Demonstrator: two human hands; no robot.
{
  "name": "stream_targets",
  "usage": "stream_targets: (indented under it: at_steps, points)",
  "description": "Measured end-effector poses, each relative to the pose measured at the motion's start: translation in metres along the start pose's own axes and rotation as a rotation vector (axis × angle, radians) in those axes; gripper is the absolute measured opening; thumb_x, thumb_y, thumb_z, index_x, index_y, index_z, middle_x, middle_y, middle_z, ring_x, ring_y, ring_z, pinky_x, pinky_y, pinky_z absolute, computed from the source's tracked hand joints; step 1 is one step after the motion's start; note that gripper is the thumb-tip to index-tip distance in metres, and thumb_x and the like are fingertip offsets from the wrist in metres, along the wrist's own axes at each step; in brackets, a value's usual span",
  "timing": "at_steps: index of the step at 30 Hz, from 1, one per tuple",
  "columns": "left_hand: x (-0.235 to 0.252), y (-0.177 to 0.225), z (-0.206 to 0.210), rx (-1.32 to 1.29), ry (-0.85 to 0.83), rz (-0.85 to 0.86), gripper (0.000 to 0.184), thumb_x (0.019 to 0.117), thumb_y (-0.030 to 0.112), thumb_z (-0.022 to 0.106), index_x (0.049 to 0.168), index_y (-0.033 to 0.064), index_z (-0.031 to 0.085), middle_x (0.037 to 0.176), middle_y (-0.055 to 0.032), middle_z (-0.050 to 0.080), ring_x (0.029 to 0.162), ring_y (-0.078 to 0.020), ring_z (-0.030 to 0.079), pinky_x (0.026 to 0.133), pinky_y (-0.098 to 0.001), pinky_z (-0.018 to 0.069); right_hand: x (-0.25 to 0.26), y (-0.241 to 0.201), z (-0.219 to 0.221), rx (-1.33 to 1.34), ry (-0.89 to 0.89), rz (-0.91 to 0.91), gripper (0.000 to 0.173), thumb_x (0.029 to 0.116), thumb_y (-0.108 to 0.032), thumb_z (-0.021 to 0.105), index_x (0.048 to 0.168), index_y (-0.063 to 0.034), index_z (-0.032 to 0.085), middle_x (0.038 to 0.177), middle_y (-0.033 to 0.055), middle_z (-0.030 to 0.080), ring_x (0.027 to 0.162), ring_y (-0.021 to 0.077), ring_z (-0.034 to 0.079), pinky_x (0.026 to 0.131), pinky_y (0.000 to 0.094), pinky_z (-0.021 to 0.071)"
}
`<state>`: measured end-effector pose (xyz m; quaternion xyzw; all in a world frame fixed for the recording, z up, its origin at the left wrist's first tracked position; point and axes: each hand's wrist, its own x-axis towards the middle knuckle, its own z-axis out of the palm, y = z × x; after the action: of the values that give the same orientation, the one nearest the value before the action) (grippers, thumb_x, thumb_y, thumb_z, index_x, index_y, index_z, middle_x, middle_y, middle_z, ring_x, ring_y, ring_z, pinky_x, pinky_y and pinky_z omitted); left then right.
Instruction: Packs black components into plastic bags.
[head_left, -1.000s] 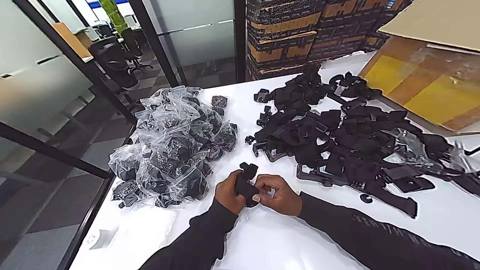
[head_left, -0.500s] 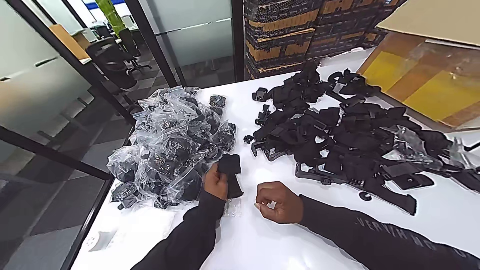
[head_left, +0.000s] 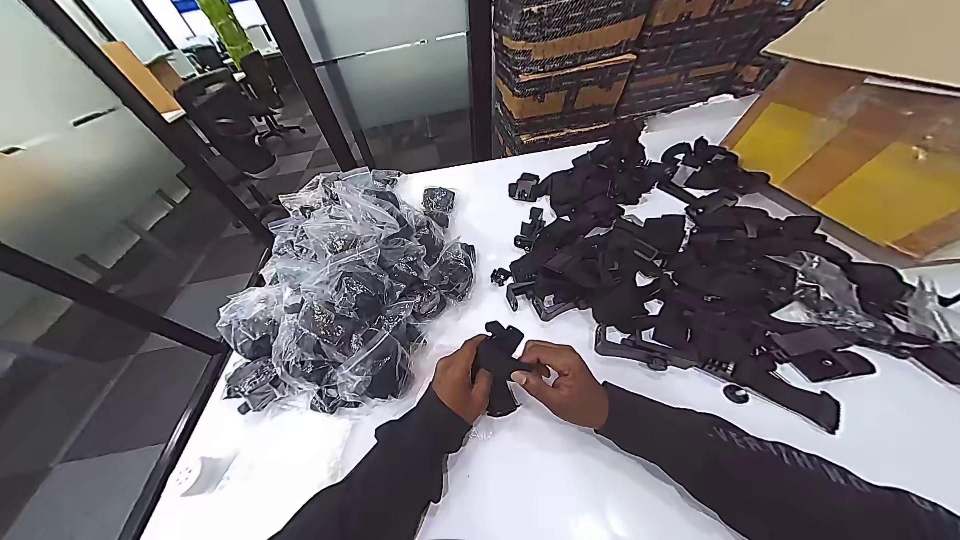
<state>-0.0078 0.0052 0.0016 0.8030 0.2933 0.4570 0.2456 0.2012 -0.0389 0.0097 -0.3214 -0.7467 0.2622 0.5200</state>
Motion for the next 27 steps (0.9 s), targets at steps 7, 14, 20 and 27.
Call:
stream_targets:
  at_steps: [7,14,20,27]
  points:
    - [0.004,0.002,0.000,-0.027,-0.023,-0.109,0.035,0.0971,0.009,0.057,0.125,-0.0117,0.062,0.101,-0.0157,0.076,0.091,-0.0176,0.076,0.085,-0.0379,0.0630,0.002,-0.002,-0.001,-0.050,0.007,0.004,0.026,0.0997,-0.020,0.063,0.080,-0.0033,0.058,0.070,0.0023,0.053,0.062,0.0035,0.049,0.056,0.0175,0.0404]
    - [0.004,0.001,0.002,-0.105,-0.048,-0.162,0.035,0.1029,0.013,0.053,0.128,-0.0105,0.060,0.104,-0.0137,0.076,0.095,-0.0152,0.075,0.088,-0.0359,0.0620,0.008,0.007,-0.007,-0.099,0.043,0.291,0.026,0.0990,-0.027,0.065,0.081,-0.0087,0.059,0.062,-0.0063,0.046,0.052,0.0000,0.040,0.049,0.0179,0.0338]
    - [0.005,-0.003,0.002,-0.225,-0.075,-0.188,0.035,0.1037,0.012,0.052,0.130,-0.0105,0.057,0.108,-0.0140,0.074,0.099,-0.0154,0.074,0.092,-0.0362,0.0614,0.008,0.008,-0.006,-0.091,0.125,0.350,0.030,0.0949,-0.034,0.073,0.088,-0.0088,0.059,0.072,-0.0038,0.054,0.060,0.0028,0.049,0.055,0.0201,0.0428]
    - [0.004,-0.004,0.000,-0.332,-0.138,-0.204,0.035,0.1010,0.004,0.050,0.131,-0.0133,0.053,0.113,-0.0166,0.073,0.102,-0.0162,0.073,0.094,-0.0363,0.0605,0.010,0.007,-0.005,0.196,0.129,0.298,0.048,0.0916,-0.012,0.076,0.131,0.0036,0.053,0.116,0.0093,0.069,0.091,0.0147,0.072,0.081,0.0327,0.0632]
